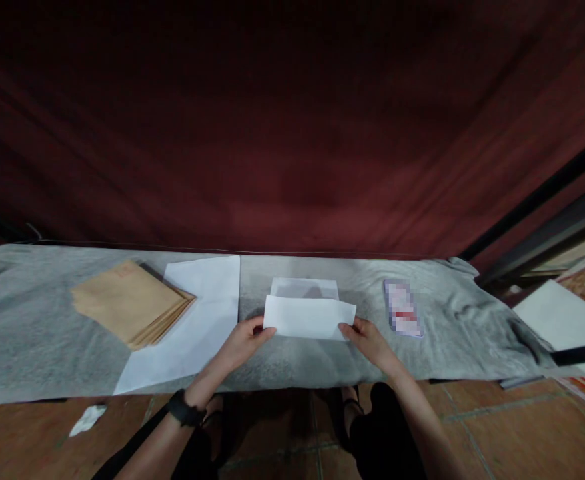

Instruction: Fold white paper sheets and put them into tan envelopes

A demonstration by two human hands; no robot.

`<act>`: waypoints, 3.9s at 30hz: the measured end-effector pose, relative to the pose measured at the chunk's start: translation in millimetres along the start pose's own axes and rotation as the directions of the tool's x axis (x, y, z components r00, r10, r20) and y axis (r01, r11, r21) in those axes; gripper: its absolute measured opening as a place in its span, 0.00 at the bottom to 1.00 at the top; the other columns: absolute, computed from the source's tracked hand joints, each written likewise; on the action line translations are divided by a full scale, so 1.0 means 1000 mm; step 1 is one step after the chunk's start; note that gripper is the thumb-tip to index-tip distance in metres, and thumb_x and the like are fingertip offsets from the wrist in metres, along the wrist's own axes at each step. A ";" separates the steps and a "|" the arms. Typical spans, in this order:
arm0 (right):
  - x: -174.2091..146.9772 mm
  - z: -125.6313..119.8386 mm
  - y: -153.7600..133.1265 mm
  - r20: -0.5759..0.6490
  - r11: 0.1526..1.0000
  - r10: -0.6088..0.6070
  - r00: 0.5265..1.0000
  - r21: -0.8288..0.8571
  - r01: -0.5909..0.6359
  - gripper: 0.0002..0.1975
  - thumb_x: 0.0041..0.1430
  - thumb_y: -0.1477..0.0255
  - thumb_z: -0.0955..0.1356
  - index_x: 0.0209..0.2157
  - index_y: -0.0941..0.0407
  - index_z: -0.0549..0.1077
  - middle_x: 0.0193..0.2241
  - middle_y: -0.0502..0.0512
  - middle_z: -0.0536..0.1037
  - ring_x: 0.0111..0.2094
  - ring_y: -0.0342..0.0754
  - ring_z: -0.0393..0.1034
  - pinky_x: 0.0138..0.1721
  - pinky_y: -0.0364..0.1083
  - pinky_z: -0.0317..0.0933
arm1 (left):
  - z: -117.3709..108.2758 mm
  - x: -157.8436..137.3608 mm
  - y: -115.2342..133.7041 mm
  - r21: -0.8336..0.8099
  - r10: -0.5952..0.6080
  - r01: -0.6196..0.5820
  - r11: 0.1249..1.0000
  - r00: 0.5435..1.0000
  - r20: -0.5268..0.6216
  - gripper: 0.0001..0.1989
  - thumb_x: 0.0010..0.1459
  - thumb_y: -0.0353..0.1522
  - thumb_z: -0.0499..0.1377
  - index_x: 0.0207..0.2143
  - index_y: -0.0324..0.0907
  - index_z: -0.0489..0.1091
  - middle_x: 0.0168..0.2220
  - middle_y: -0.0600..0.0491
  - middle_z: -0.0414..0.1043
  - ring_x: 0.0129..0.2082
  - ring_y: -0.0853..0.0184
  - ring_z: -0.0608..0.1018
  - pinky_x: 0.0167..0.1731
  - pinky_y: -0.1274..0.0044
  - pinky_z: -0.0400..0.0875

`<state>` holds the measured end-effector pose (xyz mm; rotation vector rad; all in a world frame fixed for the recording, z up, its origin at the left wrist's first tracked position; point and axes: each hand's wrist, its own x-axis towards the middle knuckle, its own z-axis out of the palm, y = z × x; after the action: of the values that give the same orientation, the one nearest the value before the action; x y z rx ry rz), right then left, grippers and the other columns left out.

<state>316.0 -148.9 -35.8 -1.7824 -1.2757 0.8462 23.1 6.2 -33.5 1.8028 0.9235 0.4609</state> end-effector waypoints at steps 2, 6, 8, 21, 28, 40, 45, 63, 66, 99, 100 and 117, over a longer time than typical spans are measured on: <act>0.009 0.004 -0.001 -0.071 0.999 0.002 0.997 -0.040 -0.004 0.22 0.63 0.57 0.62 0.39 0.59 0.79 0.33 0.57 0.82 0.36 0.53 0.75 0.37 0.47 0.67 | 0.003 0.007 -0.001 -0.031 -0.011 0.010 0.999 0.999 -0.040 0.19 0.57 0.44 0.59 0.39 0.38 0.78 0.35 0.50 0.81 0.35 0.60 0.79 0.38 0.72 0.73; 0.024 0.012 -0.003 -0.179 0.966 0.053 0.982 -0.239 -0.096 0.22 0.66 0.57 0.60 0.37 0.58 0.78 0.29 0.56 0.81 0.32 0.51 0.75 0.33 0.45 0.63 | 0.009 0.017 0.004 0.025 -0.033 0.037 0.999 0.990 -0.138 0.17 0.58 0.44 0.57 0.35 0.39 0.77 0.30 0.52 0.78 0.33 0.62 0.77 0.34 0.74 0.71; 0.029 0.016 -0.005 -0.224 0.918 0.091 0.970 -0.359 -0.169 0.21 0.68 0.58 0.60 0.37 0.58 0.78 0.30 0.57 0.81 0.33 0.51 0.76 0.34 0.44 0.62 | 0.011 0.019 0.007 0.077 -0.050 0.066 0.995 0.981 -0.186 0.16 0.58 0.43 0.56 0.32 0.40 0.76 0.27 0.53 0.75 0.31 0.63 0.75 0.33 0.75 0.69; 0.043 0.034 -0.023 -0.319 0.661 0.181 0.930 -0.661 -0.355 0.18 0.72 0.62 0.60 0.46 0.57 0.77 0.35 0.62 0.83 0.40 0.53 0.80 0.38 0.45 0.65 | 0.017 0.034 0.004 0.234 -0.150 0.230 0.945 0.938 -0.314 0.15 0.59 0.39 0.55 0.21 0.44 0.64 0.19 0.58 0.63 0.24 0.68 0.69 0.27 0.77 0.58; 0.052 0.043 -0.029 -0.385 0.588 0.167 0.908 -0.700 -0.405 0.19 0.73 0.63 0.60 0.47 0.60 0.76 0.34 0.66 0.83 0.38 0.56 0.81 0.38 0.47 0.67 | 0.019 0.045 0.016 0.398 -0.237 0.364 0.842 0.912 -0.334 0.15 0.64 0.40 0.54 0.26 0.44 0.70 0.25 0.52 0.73 0.28 0.64 0.76 0.28 0.76 0.60; 0.062 0.055 -0.024 -0.478 0.587 0.069 0.876 -0.690 -0.423 0.17 0.73 0.67 0.58 0.49 0.63 0.71 0.37 0.69 0.81 0.37 0.56 0.79 0.38 0.49 0.66 | 0.023 0.049 0.034 0.532 -0.269 0.443 0.722 0.888 -0.374 0.17 0.66 0.43 0.51 0.40 0.44 0.75 0.38 0.46 0.81 0.40 0.57 0.82 0.33 0.74 0.67; 0.065 0.054 -0.025 -0.538 0.587 -0.037 0.842 -0.694 -0.417 0.13 0.70 0.69 0.62 0.47 0.63 0.72 0.40 0.68 0.79 0.43 0.59 0.75 0.44 0.53 0.64 | 0.025 0.053 0.032 0.579 -0.284 0.469 0.667 0.878 -0.385 0.18 0.67 0.43 0.50 0.44 0.44 0.75 0.40 0.45 0.81 0.42 0.55 0.82 0.36 0.72 0.69; 0.064 0.110 -0.015 -0.181 0.678 -0.232 0.956 -0.735 0.025 0.27 0.73 0.60 0.58 0.69 0.54 0.58 0.70 0.61 0.57 0.70 0.58 0.50 0.68 0.61 0.43 | 0.032 0.049 0.039 0.673 -0.172 0.430 0.603 0.893 -0.416 0.17 0.68 0.39 0.49 0.49 0.40 0.71 0.36 0.43 0.80 0.39 0.53 0.82 0.37 0.68 0.72; 0.063 0.108 -0.018 -0.173 0.677 -0.209 0.962 -0.736 0.015 0.28 0.74 0.60 0.58 0.70 0.54 0.56 0.70 0.60 0.56 0.70 0.57 0.50 0.68 0.61 0.43 | 0.046 0.049 0.036 0.745 0.079 0.321 0.585 0.892 -0.446 0.19 0.67 0.35 0.49 0.52 0.34 0.69 0.45 0.37 0.77 0.48 0.51 0.79 0.47 0.63 0.72; 0.055 0.066 -0.014 -0.344 0.694 -0.165 0.924 -0.706 -0.139 0.28 0.74 0.66 0.55 0.69 0.65 0.56 0.70 0.66 0.55 0.70 0.58 0.49 0.69 0.59 0.45 | 0.082 0.057 0.012 0.802 0.346 -0.001 0.597 0.902 -0.257 0.30 0.68 0.34 0.42 0.70 0.32 0.51 0.72 0.41 0.49 0.73 0.55 0.50 0.69 0.57 0.46; 0.058 0.072 -0.021 -0.307 0.714 -0.183 0.934 -0.695 -0.088 0.28 0.74 0.65 0.55 0.69 0.63 0.56 0.70 0.63 0.54 0.71 0.57 0.49 0.69 0.57 0.45 | 0.088 0.059 0.014 0.809 0.357 -0.057 0.585 0.914 -0.194 0.30 0.68 0.33 0.42 0.70 0.33 0.52 0.72 0.43 0.49 0.73 0.56 0.50 0.70 0.58 0.46; 0.069 0.071 0.008 -0.263 0.670 -0.198 0.944 -0.739 -0.065 0.29 0.74 0.60 0.57 0.69 0.60 0.57 0.69 0.62 0.57 0.69 0.58 0.53 0.68 0.59 0.46 | 0.064 0.061 -0.018 0.836 0.237 0.041 0.547 0.950 -0.202 0.31 0.69 0.36 0.42 0.70 0.31 0.52 0.71 0.40 0.52 0.72 0.56 0.54 0.69 0.62 0.47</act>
<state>278.7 -69.9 -82.7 -2.3486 -1.5677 -0.0911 98.6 17.5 -82.5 2.7362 1.4110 0.3837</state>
